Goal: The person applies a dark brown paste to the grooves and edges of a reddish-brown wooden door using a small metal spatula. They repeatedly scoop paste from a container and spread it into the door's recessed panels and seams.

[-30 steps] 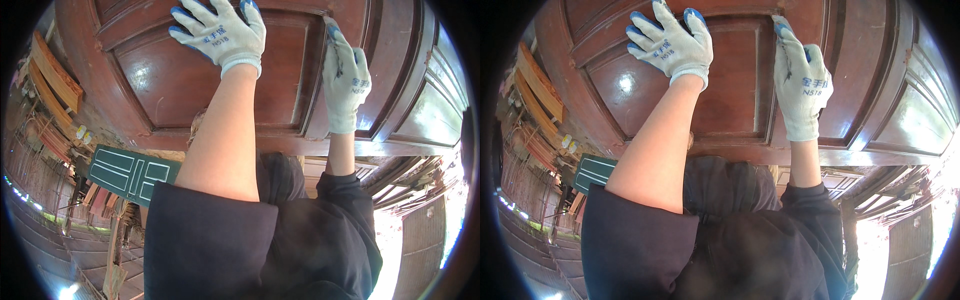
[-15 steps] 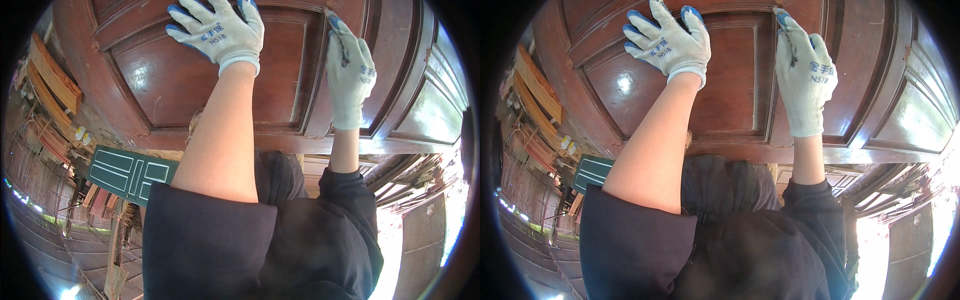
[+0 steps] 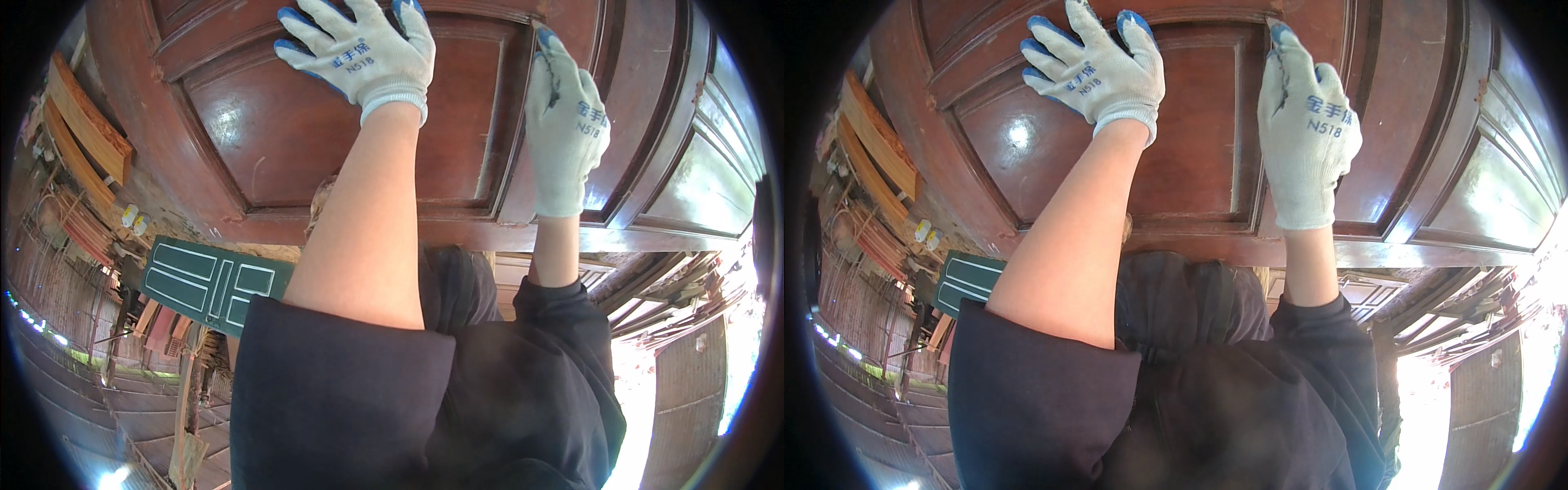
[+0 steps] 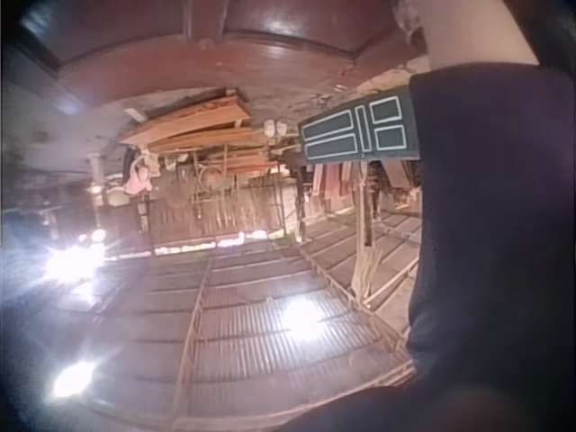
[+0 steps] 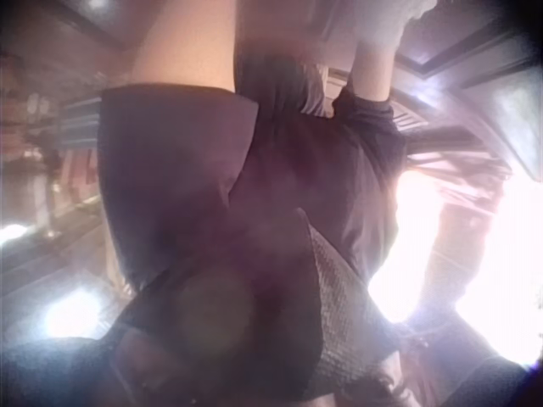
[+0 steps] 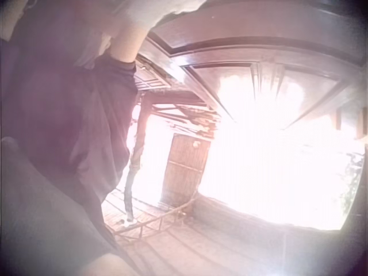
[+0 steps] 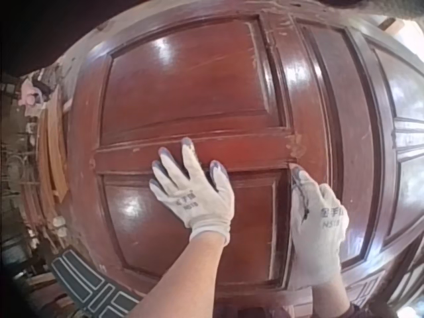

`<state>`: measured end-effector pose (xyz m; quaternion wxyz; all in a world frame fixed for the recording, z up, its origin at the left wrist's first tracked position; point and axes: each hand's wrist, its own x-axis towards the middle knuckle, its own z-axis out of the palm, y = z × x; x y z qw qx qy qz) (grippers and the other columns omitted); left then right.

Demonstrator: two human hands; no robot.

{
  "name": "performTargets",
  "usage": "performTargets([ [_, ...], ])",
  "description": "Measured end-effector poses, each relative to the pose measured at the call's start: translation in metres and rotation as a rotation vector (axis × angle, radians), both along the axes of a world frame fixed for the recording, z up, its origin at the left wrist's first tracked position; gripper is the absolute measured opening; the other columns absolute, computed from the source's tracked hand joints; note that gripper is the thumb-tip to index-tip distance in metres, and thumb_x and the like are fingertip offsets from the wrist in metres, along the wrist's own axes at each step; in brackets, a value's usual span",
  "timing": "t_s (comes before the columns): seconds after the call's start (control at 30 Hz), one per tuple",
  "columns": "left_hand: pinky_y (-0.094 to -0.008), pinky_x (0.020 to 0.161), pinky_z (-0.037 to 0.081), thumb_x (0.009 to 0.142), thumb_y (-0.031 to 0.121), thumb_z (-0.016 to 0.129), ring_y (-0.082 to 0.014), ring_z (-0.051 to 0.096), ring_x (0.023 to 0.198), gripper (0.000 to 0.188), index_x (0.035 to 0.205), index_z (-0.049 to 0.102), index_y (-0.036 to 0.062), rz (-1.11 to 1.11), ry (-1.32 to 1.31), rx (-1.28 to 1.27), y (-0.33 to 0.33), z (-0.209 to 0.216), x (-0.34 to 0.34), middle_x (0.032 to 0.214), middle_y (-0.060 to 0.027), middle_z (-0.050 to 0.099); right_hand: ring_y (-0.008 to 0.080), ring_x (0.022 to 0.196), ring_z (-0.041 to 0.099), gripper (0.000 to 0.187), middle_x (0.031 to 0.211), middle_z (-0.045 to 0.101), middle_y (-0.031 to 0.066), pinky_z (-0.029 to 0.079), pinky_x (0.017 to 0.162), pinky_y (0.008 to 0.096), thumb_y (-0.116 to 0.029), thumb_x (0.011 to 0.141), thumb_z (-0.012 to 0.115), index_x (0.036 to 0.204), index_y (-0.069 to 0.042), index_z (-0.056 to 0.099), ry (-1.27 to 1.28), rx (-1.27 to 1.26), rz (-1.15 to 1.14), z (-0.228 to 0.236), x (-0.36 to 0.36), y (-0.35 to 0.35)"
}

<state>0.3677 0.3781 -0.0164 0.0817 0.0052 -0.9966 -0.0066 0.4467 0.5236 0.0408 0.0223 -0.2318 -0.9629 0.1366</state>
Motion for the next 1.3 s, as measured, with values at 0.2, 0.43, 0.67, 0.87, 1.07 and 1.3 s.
performTargets([
  [0.2, -0.0676, 0.116, 0.020, 0.092, 0.040, 0.061, -0.0518, 0.029, 0.143, 0.068, 0.152, 0.041, 0.0154, 0.019, -0.023, 0.000, -0.001, 0.002, -0.002, 0.156, -0.0295, 0.031, 0.0261, 0.066, 0.070, 0.023, 0.079, 0.069, 0.0076, 0.055, 0.057, 0.0381, -0.027, 0.098, 0.062, 0.118, -0.023, 0.072, 0.017, 0.006, 0.038, 0.015, -0.007, 0.004],
  [0.43, -0.0678, 0.115, 0.021, 0.092, 0.040, 0.062, -0.0520, 0.030, 0.143, 0.069, 0.153, 0.041, 0.0157, 0.014, -0.019, 0.005, 0.000, 0.000, -0.001, 0.156, -0.0292, 0.032, 0.0276, 0.064, 0.070, 0.021, 0.074, 0.069, 0.0104, 0.056, 0.057, 0.0399, -0.028, 0.100, 0.058, 0.113, -0.017, 0.071, -0.087, 0.119, 0.064, 0.022, -0.013, -0.005],
  [0.67, -0.0677, 0.116, 0.021, 0.091, 0.041, 0.063, -0.0521, 0.029, 0.143, 0.070, 0.153, 0.041, 0.0163, 0.024, -0.033, -0.007, 0.001, 0.002, -0.003, 0.156, -0.0290, 0.031, 0.0292, 0.067, 0.071, 0.023, 0.075, 0.070, 0.0120, 0.057, 0.061, 0.0435, -0.030, 0.101, 0.055, 0.113, -0.016, 0.070, -0.123, 0.152, 0.040, 0.021, -0.015, -0.002],
  [0.87, -0.0677, 0.116, 0.021, 0.091, 0.041, 0.062, -0.0516, 0.029, 0.143, 0.069, 0.152, 0.041, 0.0164, 0.022, -0.020, 0.001, -0.001, 0.001, -0.002, 0.156, -0.0288, 0.031, 0.0314, 0.074, 0.072, 0.024, 0.080, 0.072, 0.0124, 0.058, 0.066, 0.0430, -0.031, 0.101, 0.056, 0.115, -0.018, 0.071, -0.053, -0.088, -0.060, 0.025, -0.019, 0.003],
  [1.07, -0.0672, 0.116, 0.021, 0.092, 0.041, 0.061, -0.0515, 0.030, 0.143, 0.068, 0.152, 0.041, 0.0163, 0.019, -0.026, -0.007, -0.001, 0.001, -0.001, 0.156, -0.0290, 0.032, 0.0211, 0.067, 0.070, 0.023, 0.081, 0.072, 0.0091, 0.055, 0.061, 0.0368, -0.024, 0.100, 0.061, 0.115, -0.013, 0.075, -0.188, -0.118, -0.070, 0.033, -0.005, -0.006],
  [1.3, -0.0661, 0.117, 0.020, 0.097, 0.043, 0.054, -0.0497, 0.028, 0.145, 0.066, 0.154, 0.038, 0.0168, 0.028, -0.019, -0.023, 0.001, -0.001, 0.001, 0.158, -0.0291, 0.032, -0.0017, 0.067, 0.047, 0.028, 0.092, 0.067, -0.0049, 0.038, 0.055, 0.0167, -0.008, 0.102, 0.060, 0.127, -0.004, 0.071, 0.153, -0.616, -0.561, 0.050, 0.069, 0.020],
])
